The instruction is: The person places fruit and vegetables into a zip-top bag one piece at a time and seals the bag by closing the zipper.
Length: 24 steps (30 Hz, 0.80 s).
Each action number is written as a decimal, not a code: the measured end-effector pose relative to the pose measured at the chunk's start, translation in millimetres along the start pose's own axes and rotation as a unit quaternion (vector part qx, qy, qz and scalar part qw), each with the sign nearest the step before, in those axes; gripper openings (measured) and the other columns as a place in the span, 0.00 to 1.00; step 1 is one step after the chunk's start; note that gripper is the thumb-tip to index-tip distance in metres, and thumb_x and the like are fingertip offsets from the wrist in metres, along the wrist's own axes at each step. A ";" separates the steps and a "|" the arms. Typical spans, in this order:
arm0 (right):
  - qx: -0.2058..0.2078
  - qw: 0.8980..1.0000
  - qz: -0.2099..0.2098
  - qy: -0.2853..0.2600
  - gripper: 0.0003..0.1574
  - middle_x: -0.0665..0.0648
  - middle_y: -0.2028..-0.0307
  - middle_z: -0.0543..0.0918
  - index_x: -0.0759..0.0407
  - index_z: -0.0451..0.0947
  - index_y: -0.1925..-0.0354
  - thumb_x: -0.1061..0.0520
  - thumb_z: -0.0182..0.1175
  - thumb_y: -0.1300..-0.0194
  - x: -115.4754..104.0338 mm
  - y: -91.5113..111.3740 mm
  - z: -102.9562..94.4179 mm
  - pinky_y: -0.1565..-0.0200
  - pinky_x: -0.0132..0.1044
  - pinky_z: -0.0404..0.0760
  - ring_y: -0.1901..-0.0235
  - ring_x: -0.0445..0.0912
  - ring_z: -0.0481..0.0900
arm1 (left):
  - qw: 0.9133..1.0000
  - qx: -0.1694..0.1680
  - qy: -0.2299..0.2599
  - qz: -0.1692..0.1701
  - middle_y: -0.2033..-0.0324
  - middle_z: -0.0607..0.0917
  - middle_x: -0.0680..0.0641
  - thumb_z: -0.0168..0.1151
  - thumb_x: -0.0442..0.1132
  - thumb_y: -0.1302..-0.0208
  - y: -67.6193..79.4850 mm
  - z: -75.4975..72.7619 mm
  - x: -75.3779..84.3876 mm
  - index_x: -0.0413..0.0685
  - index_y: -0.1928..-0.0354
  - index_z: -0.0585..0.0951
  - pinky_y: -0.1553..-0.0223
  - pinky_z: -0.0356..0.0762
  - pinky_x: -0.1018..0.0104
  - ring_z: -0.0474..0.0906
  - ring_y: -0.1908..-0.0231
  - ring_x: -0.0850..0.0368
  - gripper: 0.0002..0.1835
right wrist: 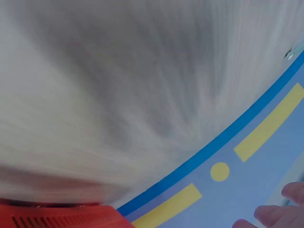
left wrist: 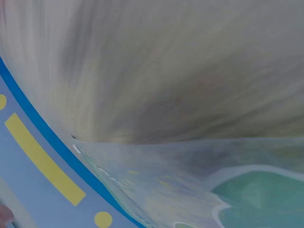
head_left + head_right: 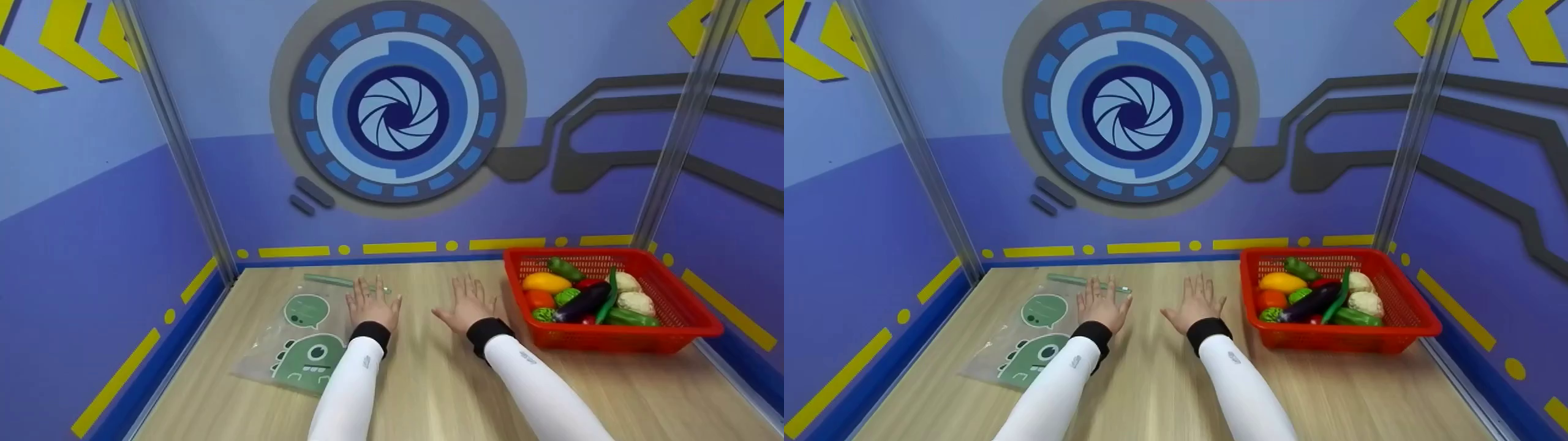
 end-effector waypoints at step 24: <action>-0.075 0.989 -0.123 -0.035 0.48 0.67 0.22 0.61 0.59 0.62 0.23 0.38 0.62 0.30 -115.0 41.6 75.1 0.29 0.76 0.53 0.23 0.66 0.58 | 0.974 -0.060 -0.011 -0.219 0.25 0.55 0.20 0.49 0.56 0.23 27.2 8.6 -117.3 0.37 0.21 0.58 0.25 0.50 0.32 0.49 0.23 0.25 0.40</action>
Point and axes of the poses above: each hand's wrist, its own y-axis away from the middle knuckle, its own z-axis out of the palm, x = y × z, the point moved 10 cm from there along -y, towards the middle knuckle
